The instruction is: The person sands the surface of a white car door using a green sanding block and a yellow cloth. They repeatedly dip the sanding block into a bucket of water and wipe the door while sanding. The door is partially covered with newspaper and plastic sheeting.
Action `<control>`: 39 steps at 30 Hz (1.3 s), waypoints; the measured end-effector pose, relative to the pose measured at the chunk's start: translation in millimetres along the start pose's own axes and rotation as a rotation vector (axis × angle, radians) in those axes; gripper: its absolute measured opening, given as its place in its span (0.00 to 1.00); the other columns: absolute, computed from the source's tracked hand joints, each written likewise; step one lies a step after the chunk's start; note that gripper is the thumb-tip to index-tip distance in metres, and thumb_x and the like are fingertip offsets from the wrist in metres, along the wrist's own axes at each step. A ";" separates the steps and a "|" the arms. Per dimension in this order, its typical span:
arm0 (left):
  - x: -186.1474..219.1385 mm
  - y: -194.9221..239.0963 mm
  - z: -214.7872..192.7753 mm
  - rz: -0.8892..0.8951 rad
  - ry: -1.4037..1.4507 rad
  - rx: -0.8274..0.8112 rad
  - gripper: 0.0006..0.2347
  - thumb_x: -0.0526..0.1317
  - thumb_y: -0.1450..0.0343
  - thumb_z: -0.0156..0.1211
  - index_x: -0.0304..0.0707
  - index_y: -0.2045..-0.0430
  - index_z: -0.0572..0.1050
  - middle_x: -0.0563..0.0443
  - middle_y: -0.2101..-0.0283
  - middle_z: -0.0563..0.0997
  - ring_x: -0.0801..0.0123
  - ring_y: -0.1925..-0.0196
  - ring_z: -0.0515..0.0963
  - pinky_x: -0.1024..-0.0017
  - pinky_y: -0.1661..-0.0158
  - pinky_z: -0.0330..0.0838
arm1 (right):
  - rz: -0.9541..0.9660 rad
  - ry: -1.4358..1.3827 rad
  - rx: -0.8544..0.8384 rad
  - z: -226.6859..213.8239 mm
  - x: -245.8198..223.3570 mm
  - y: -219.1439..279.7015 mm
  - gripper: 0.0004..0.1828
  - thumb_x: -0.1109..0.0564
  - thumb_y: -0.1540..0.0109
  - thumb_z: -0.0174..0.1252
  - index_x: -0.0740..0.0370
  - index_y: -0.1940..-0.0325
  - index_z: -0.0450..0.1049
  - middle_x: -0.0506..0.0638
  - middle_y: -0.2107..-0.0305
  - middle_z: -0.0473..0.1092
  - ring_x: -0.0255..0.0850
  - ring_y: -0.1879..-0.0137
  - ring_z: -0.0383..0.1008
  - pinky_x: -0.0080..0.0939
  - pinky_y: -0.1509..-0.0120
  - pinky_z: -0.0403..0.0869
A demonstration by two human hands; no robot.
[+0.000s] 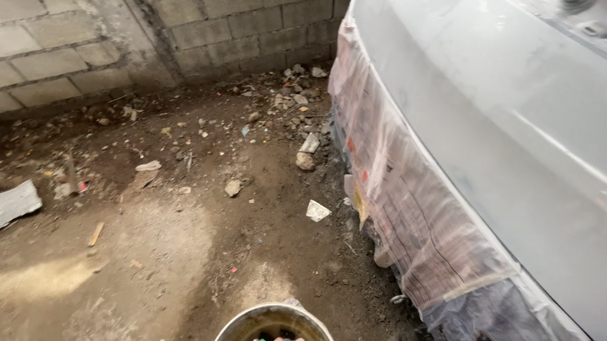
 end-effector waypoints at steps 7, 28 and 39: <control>-5.8 -22.5 52.3 -0.196 0.203 -0.117 0.12 0.41 0.39 0.66 0.34 0.66 0.79 0.44 0.70 0.85 0.60 0.67 0.84 0.64 0.60 0.78 | -0.166 0.094 0.257 -10.3 -206.7 190.7 0.26 0.40 0.30 0.51 0.64 0.44 0.76 0.50 0.67 0.77 0.39 0.67 0.76 0.40 0.63 0.77; 352.1 287.3 565.6 0.625 0.311 -0.788 0.33 0.48 0.30 0.66 0.41 0.33 0.54 0.41 0.40 0.67 0.53 0.40 0.72 0.61 0.42 0.69 | -1.303 0.763 1.365 -153.2 -400.4 762.9 0.23 0.65 0.31 0.45 0.62 0.31 0.71 0.57 0.35 0.64 0.46 0.26 0.61 0.44 0.22 0.58; 336.7 306.2 580.0 0.807 0.224 -0.441 0.22 0.42 0.28 0.66 0.35 0.41 0.68 0.40 0.46 0.73 0.52 0.44 0.74 0.62 0.42 0.69 | -1.308 1.320 1.587 -125.1 -384.7 796.5 0.24 0.67 0.38 0.58 0.65 0.36 0.72 0.63 0.42 0.70 0.60 0.35 0.71 0.51 0.32 0.71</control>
Point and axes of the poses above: each hand's wrist, its own y-axis away from the middle knuckle, its own z-axis out of the palm, x = y × z, the point moved 7 cm from there along -y, towards the middle knuckle
